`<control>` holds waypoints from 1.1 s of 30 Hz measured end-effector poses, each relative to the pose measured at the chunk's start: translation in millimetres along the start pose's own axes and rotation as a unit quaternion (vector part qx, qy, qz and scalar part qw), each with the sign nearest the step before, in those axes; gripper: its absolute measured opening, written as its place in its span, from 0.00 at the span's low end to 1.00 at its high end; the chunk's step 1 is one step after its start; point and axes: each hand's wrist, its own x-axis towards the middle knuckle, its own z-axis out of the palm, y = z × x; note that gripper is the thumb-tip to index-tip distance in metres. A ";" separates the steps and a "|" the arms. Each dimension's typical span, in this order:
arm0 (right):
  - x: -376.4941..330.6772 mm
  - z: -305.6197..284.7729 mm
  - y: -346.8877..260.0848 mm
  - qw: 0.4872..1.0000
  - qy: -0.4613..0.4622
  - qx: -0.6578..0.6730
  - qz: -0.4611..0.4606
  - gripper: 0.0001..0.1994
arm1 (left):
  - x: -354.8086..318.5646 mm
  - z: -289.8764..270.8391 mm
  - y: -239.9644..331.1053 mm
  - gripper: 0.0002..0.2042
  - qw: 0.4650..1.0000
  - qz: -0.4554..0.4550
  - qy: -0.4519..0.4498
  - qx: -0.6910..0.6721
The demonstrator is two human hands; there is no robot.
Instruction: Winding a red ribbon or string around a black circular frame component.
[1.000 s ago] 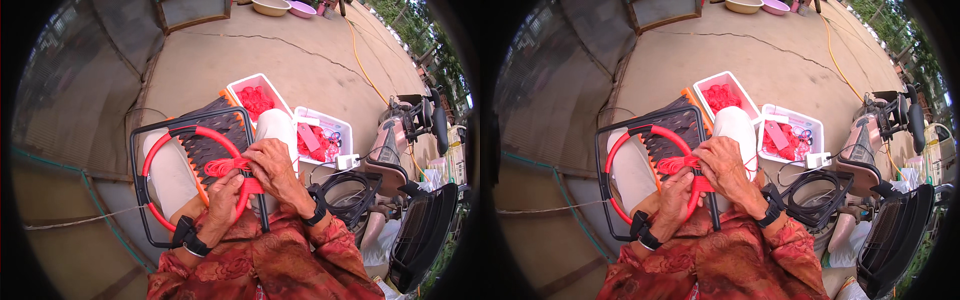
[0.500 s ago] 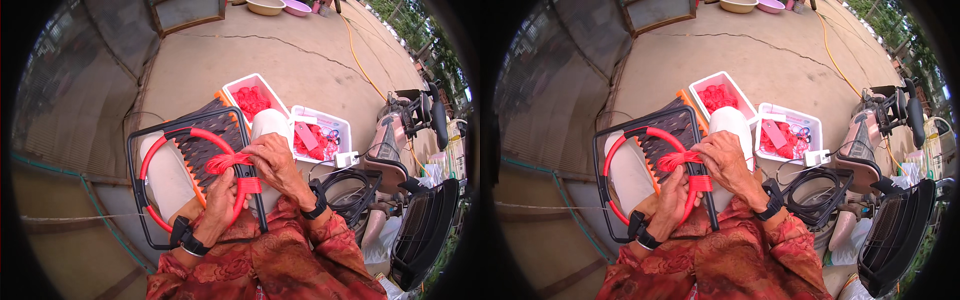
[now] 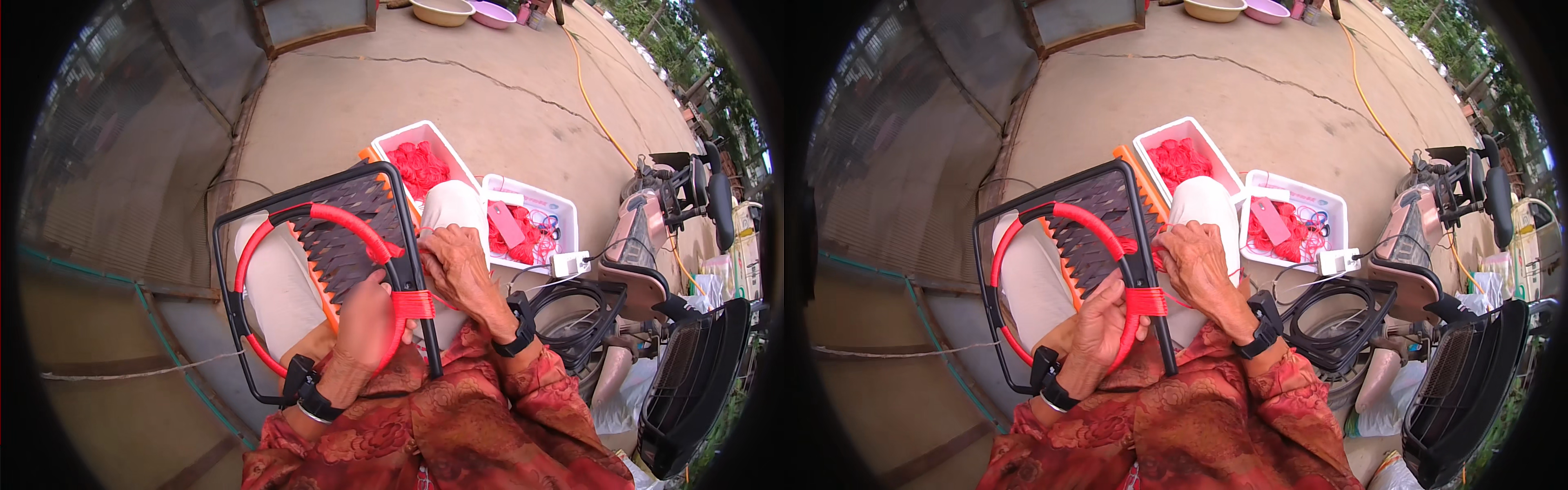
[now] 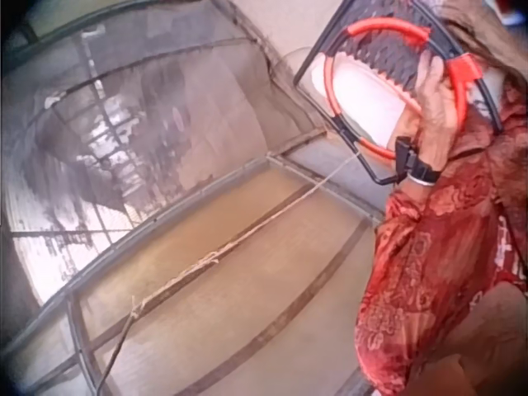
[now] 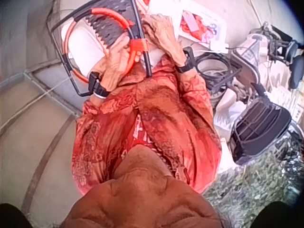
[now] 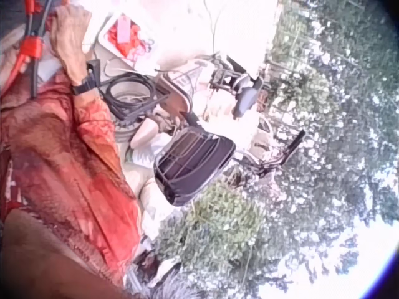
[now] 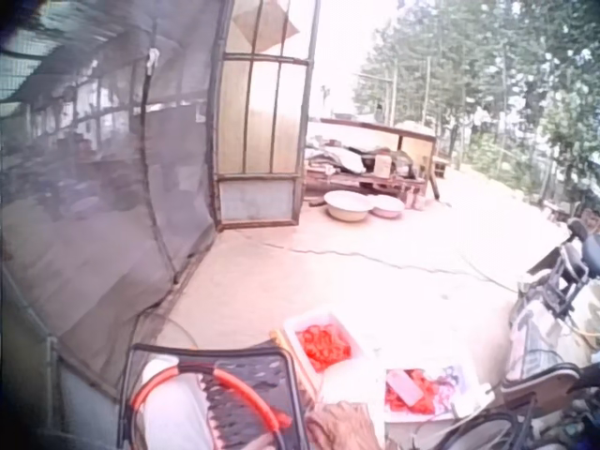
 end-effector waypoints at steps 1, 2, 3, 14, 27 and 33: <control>-2.6 4.4 1.8 1.000 -0.001 0.001 -0.002 0.08 | 0.2 -1.2 -0.6 0.21 1.000 -0.007 0.009 0.000; -6.3 10.3 5.0 0.996 -0.049 0.077 0.008 0.08 | 0.3 -1.1 -1.4 0.21 1.000 -0.005 0.009 -0.001; -7.6 12.2 4.6 0.984 -0.097 0.152 0.020 0.08 | 0.2 -0.6 -2.3 0.21 1.000 -0.003 0.014 -0.002; -55.6 -66.3 -27.4 0.957 -0.021 0.195 0.212 0.08 | 1.6 1.7 -5.8 0.17 0.997 0.054 0.028 0.048; -0.2 -27.4 -35.1 0.965 0.057 0.256 0.033 0.26 | -2.2 7.3 -11.4 0.12 0.986 0.120 0.028 0.110; 21.8 -16.4 -38.1 0.975 -0.114 0.098 -0.164 0.27 | 3.4 -3.9 -20.5 0.12 0.960 0.157 0.033 0.228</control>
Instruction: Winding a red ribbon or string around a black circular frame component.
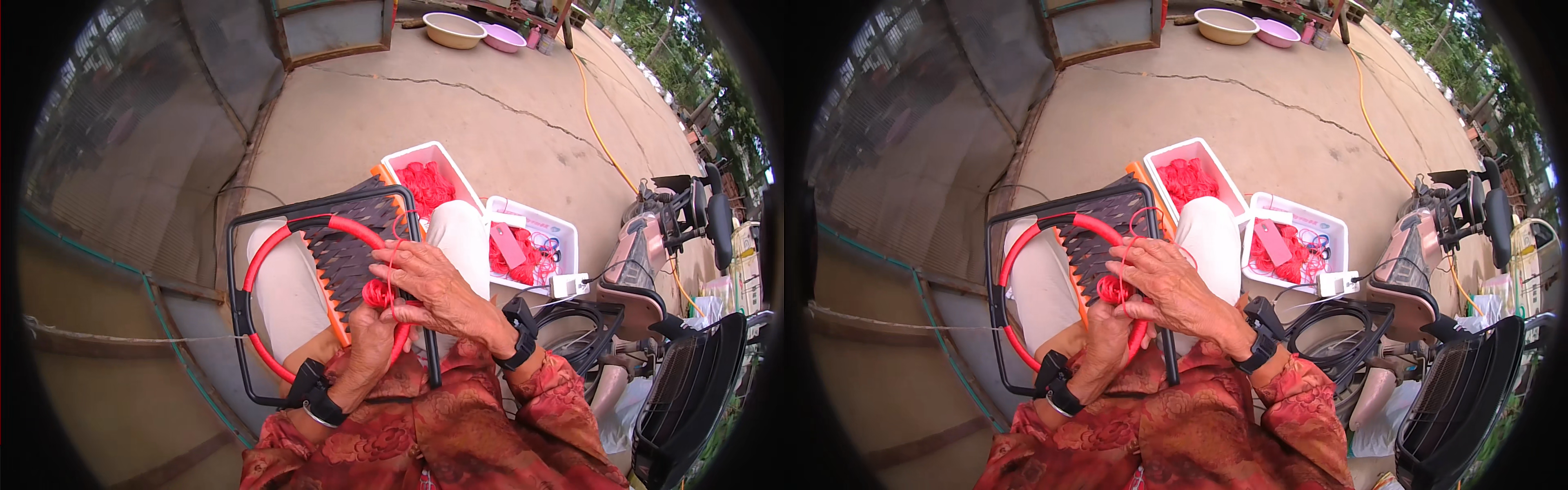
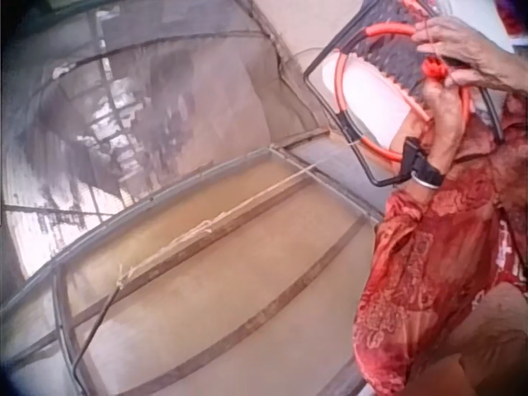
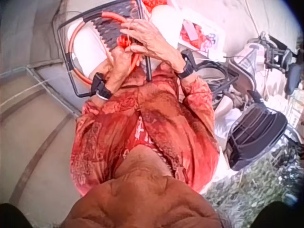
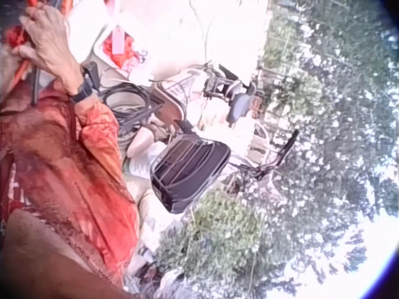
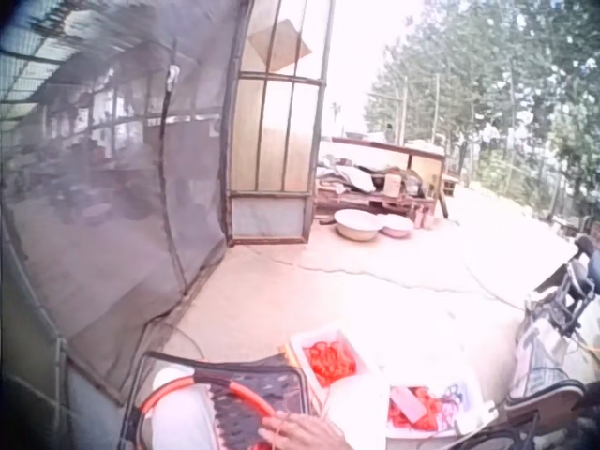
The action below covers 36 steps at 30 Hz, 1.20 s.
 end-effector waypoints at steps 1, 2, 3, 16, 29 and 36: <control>-0.3 1.5 1.3 1.000 -0.014 0.002 -0.009 0.25 | -0.2 -1.2 -1.5 0.12 1.000 0.001 0.001 0.000; -1.0 3.4 2.7 0.999 -0.027 0.004 -0.018 0.24 | -0.4 -1.9 -2.8 0.09 1.000 -0.005 0.000 0.018; -1.3 7.7 5.4 1.000 -0.025 0.003 -0.016 0.24 | 0.3 0.1 -0.4 0.07 0.999 -0.011 -0.003 0.037; -36.9 10.8 8.1 0.704 0.280 0.629 0.176 0.12 | -3.1 11.6 15.7 0.39 0.991 -0.016 0.005 -0.130; -89.5 -16.5 17.7 0.815 0.208 0.397 0.366 0.09 | 2.7 0.4 11.5 0.28 0.978 -0.102 -0.050 -0.175; -198.8 -43.7 81.0 0.737 0.247 0.298 0.553 0.10 | 2.3 -1.4 6.9 0.21 0.974 -0.140 -0.011 -0.176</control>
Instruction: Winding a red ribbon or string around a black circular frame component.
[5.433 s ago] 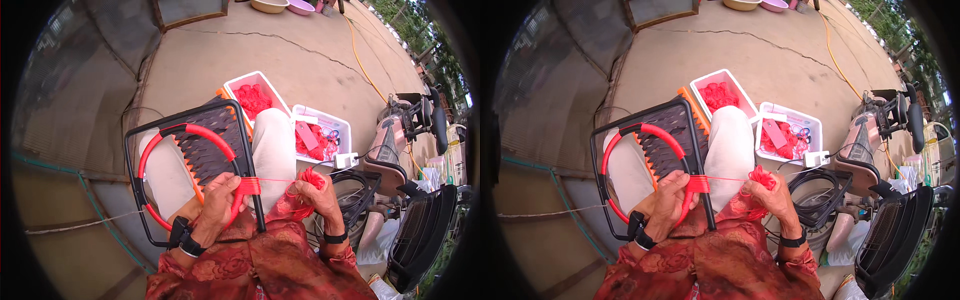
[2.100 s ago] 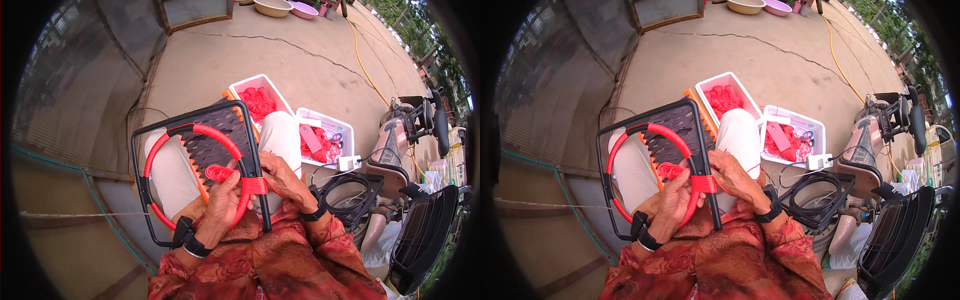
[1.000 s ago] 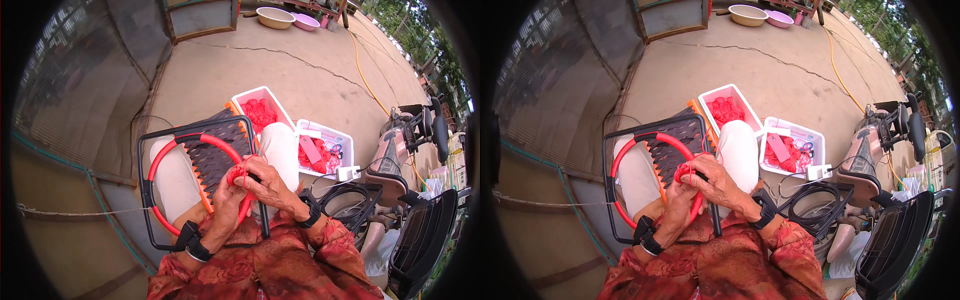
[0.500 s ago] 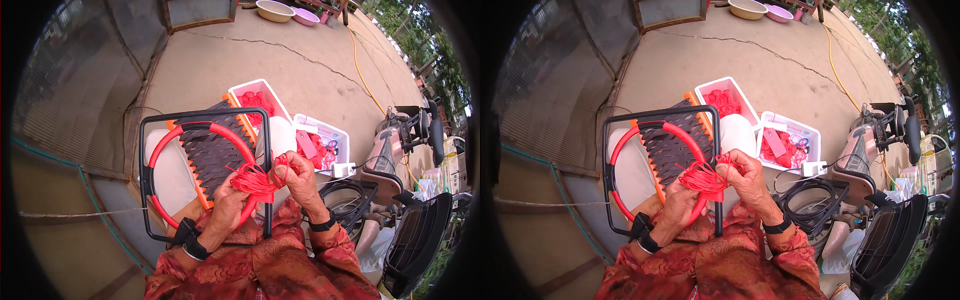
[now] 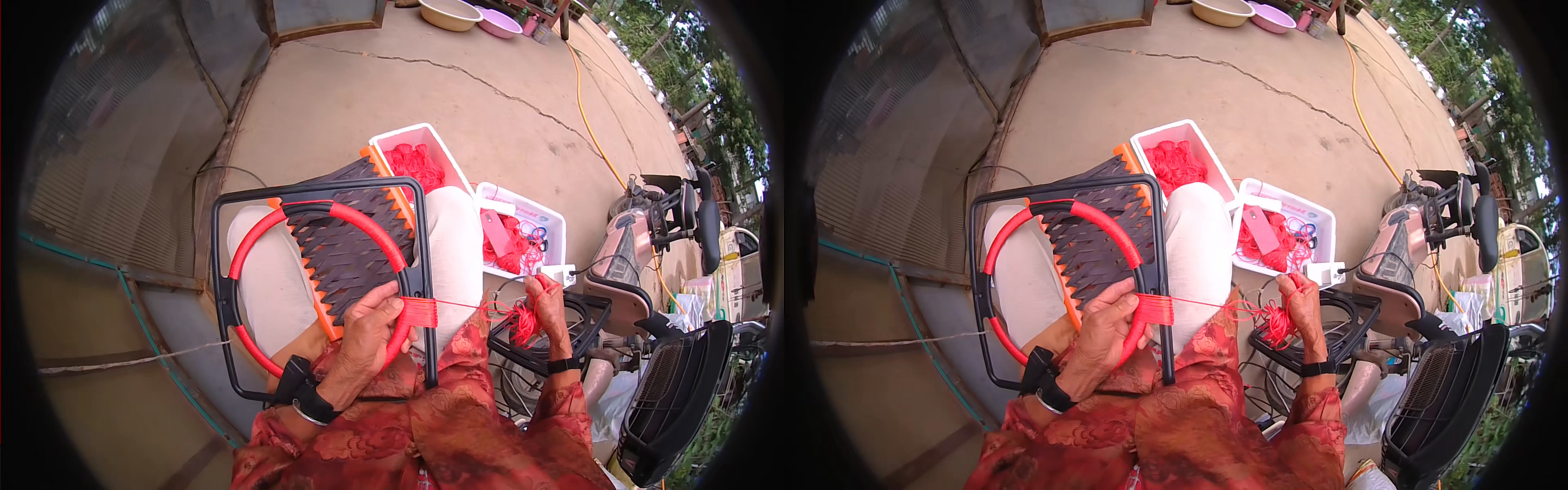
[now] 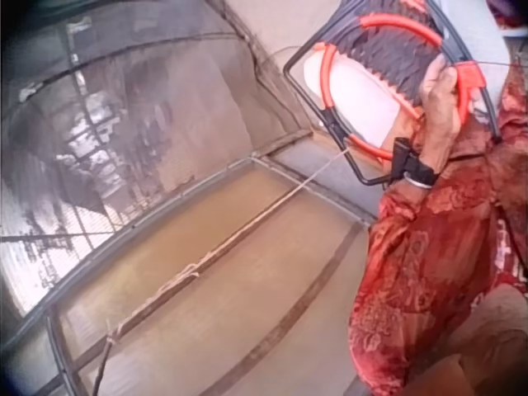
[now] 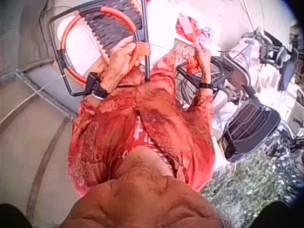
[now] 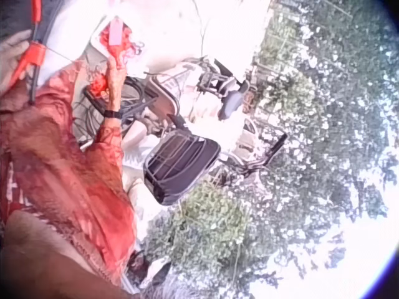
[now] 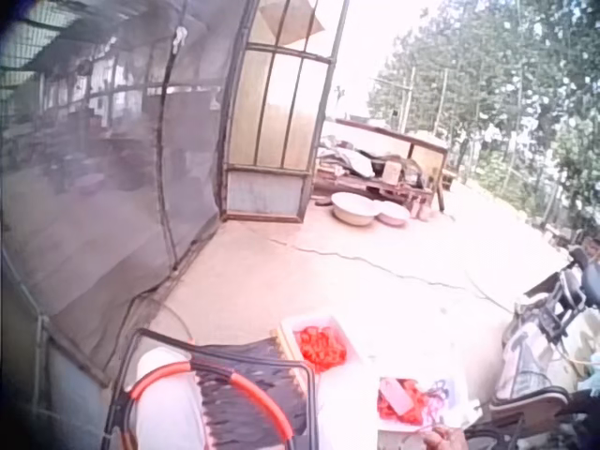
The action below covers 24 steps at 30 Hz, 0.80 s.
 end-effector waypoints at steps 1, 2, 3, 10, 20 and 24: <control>1.7 -3.2 5.4 0.999 0.032 -0.024 0.005 0.10 | -0.1 2.1 -0.3 0.17 1.000 0.002 0.006 0.005; 4.8 -3.8 11.8 0.999 0.033 -0.021 0.006 0.10 | -1.2 4.6 2.1 0.17 1.000 0.001 0.005 0.008; 6.2 7.4 8.1 0.998 0.053 -0.017 -0.007 0.10 | -2.1 9.1 5.9 0.16 1.000 0.000 0.005 -0.010; -28.8 78.4 -74.8 0.983 -0.122 -0.058 -0.127 0.15 | 2.0 3.1 1.3 0.12 0.999 0.018 0.029 0.041; -51.9 114.9 -68.9 0.966 -0.237 -0.072 -0.078 0.15 | -1.6 16.5 1.6 0.10 0.996 0.008 -0.019 0.089; -58.5 115.0 -67.2 0.951 -0.234 -0.158 -0.129 0.17 | -3.0 19.5 7.0 0.10 0.994 -0.052 -0.012 0.099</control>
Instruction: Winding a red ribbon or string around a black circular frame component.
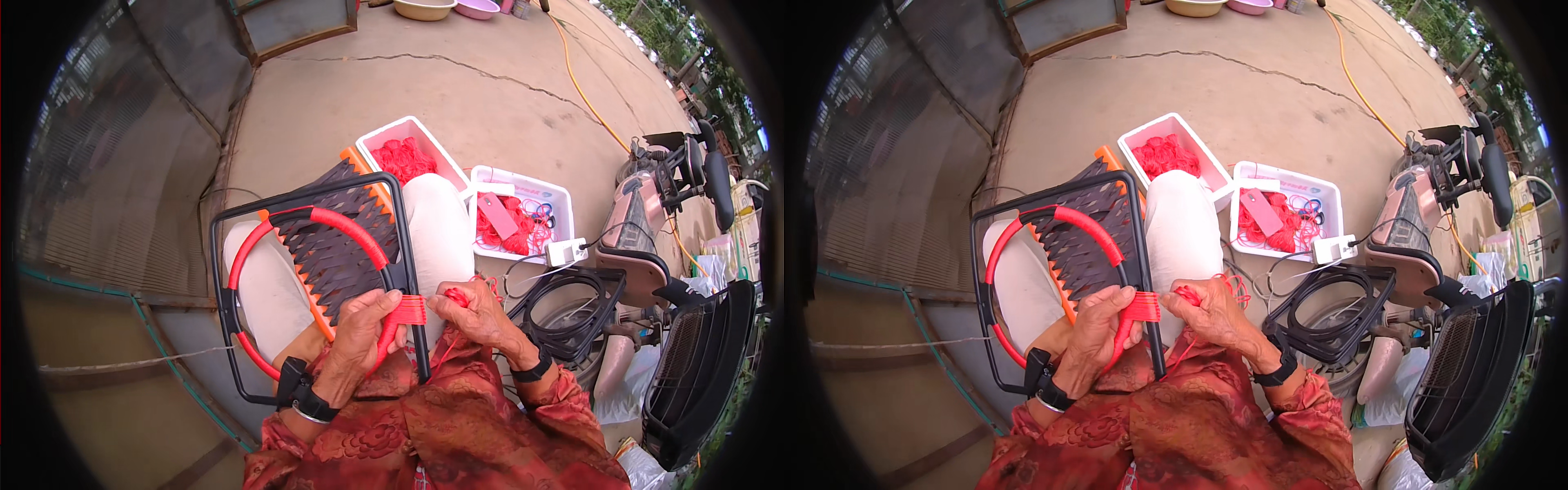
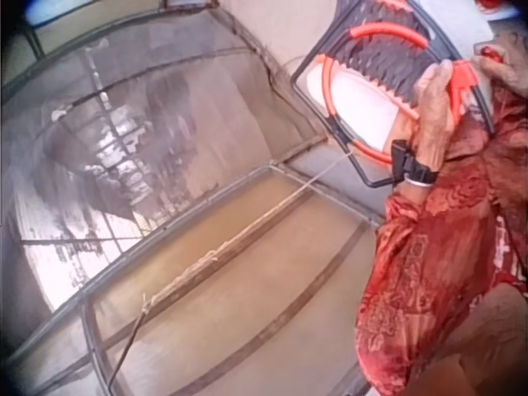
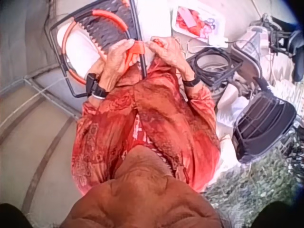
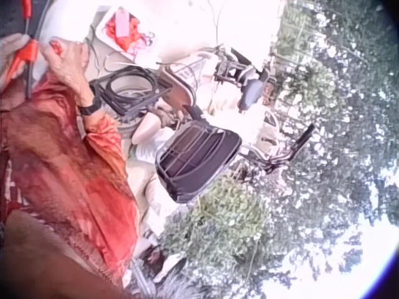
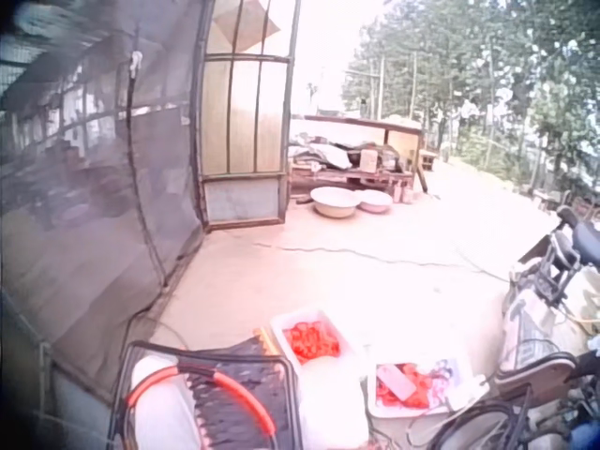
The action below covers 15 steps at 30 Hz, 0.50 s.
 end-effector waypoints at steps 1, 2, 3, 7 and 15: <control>-3.1 2.1 0.6 1.000 0.007 0.029 -0.010 0.17 | -0.6 -0.3 -0.4 0.10 1.000 0.000 0.003 0.021; -6.3 4.4 1.5 0.998 0.015 0.057 -0.019 0.16 | -2.0 0.8 -0.8 0.10 1.000 -0.001 0.003 0.021; -8.8 6.9 3.0 0.998 0.016 0.057 -0.019 0.16 | -2.9 3.2 -0.1 0.10 1.000 0.001 0.008 0.019; -13.9 13.9 7.2 0.992 0.047 0.117 -0.021 0.14 | -3.0 4.6 -1.9 0.09 1.000 0.008 0.023 0.020; 0.6 -59.4 0.6 0.874 0.245 0.411 -0.081 0.24 | 2.7 0.2 2.0 0.09 0.998 0.025 0.026 0.046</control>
